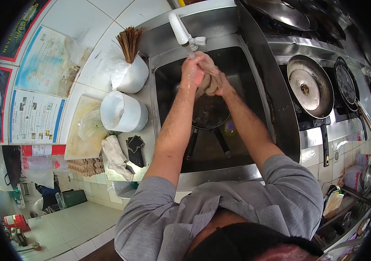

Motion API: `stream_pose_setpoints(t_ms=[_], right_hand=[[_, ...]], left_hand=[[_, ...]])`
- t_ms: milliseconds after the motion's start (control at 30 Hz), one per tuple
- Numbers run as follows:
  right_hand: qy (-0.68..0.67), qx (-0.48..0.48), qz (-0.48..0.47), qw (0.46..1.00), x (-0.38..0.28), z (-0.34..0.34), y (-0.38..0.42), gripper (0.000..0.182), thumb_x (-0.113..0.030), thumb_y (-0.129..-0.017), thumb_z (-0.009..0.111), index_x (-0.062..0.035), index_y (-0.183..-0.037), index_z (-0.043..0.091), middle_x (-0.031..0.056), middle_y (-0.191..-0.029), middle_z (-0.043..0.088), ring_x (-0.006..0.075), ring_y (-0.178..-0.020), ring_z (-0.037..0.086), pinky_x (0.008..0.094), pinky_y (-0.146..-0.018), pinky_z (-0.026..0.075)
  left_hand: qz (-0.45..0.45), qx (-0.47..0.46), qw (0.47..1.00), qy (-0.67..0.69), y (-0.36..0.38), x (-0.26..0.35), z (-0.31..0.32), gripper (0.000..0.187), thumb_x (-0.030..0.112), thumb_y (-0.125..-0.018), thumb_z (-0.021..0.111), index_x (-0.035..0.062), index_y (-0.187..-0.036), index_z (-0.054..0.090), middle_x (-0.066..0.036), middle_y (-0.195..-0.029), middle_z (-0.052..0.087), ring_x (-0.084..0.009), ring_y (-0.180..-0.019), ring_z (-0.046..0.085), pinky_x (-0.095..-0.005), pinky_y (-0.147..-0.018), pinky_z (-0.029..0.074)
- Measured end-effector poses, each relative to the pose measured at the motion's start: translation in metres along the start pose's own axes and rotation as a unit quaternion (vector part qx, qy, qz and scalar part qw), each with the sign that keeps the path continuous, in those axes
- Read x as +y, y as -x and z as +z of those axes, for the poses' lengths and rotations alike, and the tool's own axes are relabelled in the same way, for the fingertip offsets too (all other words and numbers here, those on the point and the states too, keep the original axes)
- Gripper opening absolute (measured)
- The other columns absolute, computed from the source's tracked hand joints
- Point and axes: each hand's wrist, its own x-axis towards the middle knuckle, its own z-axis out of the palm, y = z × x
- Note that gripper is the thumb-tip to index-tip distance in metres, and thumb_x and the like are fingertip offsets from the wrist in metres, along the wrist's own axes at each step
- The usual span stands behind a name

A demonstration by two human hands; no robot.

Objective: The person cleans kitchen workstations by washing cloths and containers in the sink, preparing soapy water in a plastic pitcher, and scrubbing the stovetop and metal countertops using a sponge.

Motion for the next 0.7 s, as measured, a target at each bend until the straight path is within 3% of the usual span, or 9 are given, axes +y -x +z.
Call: stream_pose_setpoints(t_ms=[133, 167, 233, 367, 467, 533, 567, 667, 700], right_hand=[[0.032, -0.14, 0.065, 0.988, -0.017, 0.008, -0.014, 0.041, -0.039, -0.091, 0.042, -0.0046, -0.107, 0.056, 0.0149, -0.097, 0.061, 0.03, -0.086, 0.06, 0.044, -0.076, 0.048], [0.057, 0.006, -0.045, 0.997, -0.01, 0.047, 0.006, 0.027, -0.025, -0.09, 0.045, -0.0036, -0.099, 0.058, 0.0125, -0.085, 0.061, 0.0263, -0.077, 0.06, 0.0416, -0.066, 0.049], [0.144, -0.008, -0.129, 0.981, 0.006, 0.055, -0.014, 0.021, -0.019, -0.089, 0.047, -0.0027, -0.096, 0.059, 0.0111, -0.082, 0.06, 0.0237, -0.075, 0.059, 0.0394, -0.065, 0.049], [0.432, 0.021, -0.259, 0.864, 0.012, 0.06, 0.01, 0.017, -0.01, -0.084, 0.054, -0.0014, -0.096, 0.062, 0.008, -0.086, 0.062, 0.0171, -0.076, 0.059, 0.0323, -0.069, 0.048], [0.446, 0.073, -0.358, 0.817, 0.011, 0.036, 0.009, 0.034, -0.025, -0.087, 0.055, -0.0049, -0.114, 0.056, 0.0096, -0.101, 0.062, 0.0202, -0.086, 0.059, 0.0336, -0.078, 0.047], [0.195, 0.223, -0.017, 0.955, 0.001, 0.04, 0.033, 0.048, -0.04, -0.089, 0.049, -0.0075, -0.124, 0.047, 0.0133, -0.112, 0.058, 0.0249, -0.095, 0.058, 0.0393, -0.084, 0.046], [0.107, 0.145, 0.031, 0.983, -0.002, 0.043, 0.046, 0.055, -0.047, -0.09, 0.042, -0.0069, -0.128, 0.042, 0.0159, -0.119, 0.053, 0.0292, -0.1, 0.057, 0.0447, -0.088, 0.044], [0.001, 0.068, -0.037, 0.997, -0.003, 0.023, 0.006, 0.051, -0.047, -0.088, 0.044, -0.0059, -0.119, 0.051, 0.015, -0.111, 0.056, 0.0284, -0.102, 0.055, 0.0492, -0.087, 0.042], [0.002, 0.103, -0.095, 0.99, -0.004, 0.026, -0.002, 0.035, -0.033, -0.09, 0.045, -0.005, -0.106, 0.058, 0.0119, -0.1, 0.061, 0.0234, -0.091, 0.059, 0.0384, -0.081, 0.047]], left_hand=[[-0.044, 0.185, 0.941, -0.279, 0.004, 0.009, -0.06, 0.044, 0.043, -0.082, 0.05, 0.0095, -0.11, 0.055, -0.008, -0.105, 0.06, -0.0259, -0.11, 0.049, -0.0555, -0.094, 0.03], [-0.12, 0.215, 0.937, -0.247, 0.012, 0.002, -0.059, 0.055, 0.055, -0.079, 0.047, 0.0143, -0.116, 0.053, -0.008, -0.114, 0.055, -0.0286, -0.115, 0.044, -0.0599, -0.095, 0.024], [-0.182, 0.199, 0.958, -0.093, 0.036, -0.018, -0.047, 0.076, 0.075, -0.073, 0.037, 0.0223, -0.128, 0.043, -0.007, -0.134, 0.042, -0.0345, -0.124, 0.034, -0.0692, -0.092, 0.018], [-0.03, -0.008, 0.967, 0.253, 0.003, -0.051, -0.082, 0.065, 0.069, -0.081, 0.034, 0.0158, -0.117, 0.05, -0.005, -0.116, 0.054, -0.0314, -0.11, 0.048, -0.0519, -0.09, 0.038], [0.036, -0.082, 0.993, 0.072, -0.015, -0.043, -0.084, 0.042, 0.047, -0.086, 0.05, 0.0082, -0.103, 0.053, -0.006, -0.098, 0.059, -0.0247, -0.088, 0.059, -0.0366, -0.075, 0.049], [0.228, 0.221, 0.931, -0.183, -0.002, -0.039, -0.051, 0.025, 0.022, -0.082, 0.064, 0.003, -0.093, 0.053, -0.008, -0.086, 0.06, -0.0186, -0.072, 0.061, -0.029, -0.06, 0.05], [0.24, 0.211, 0.914, -0.25, 0.001, -0.039, -0.044, 0.02, 0.009, -0.075, 0.068, 0.0018, -0.087, 0.053, -0.008, -0.078, 0.059, -0.014, -0.065, 0.058, -0.0257, -0.054, 0.048], [0.186, 0.1, 0.879, -0.427, 0.016, -0.049, -0.04, 0.029, 0.022, -0.068, 0.075, 0.0018, -0.078, 0.057, -0.002, -0.065, 0.057, -0.0138, -0.063, 0.056, -0.0279, -0.059, 0.046], [0.123, 0.077, 0.893, -0.425, 0.019, -0.05, -0.045, 0.036, 0.027, -0.067, 0.076, 0.0047, -0.088, 0.057, -0.004, -0.076, 0.058, -0.0142, -0.073, 0.056, -0.0294, -0.067, 0.047]])
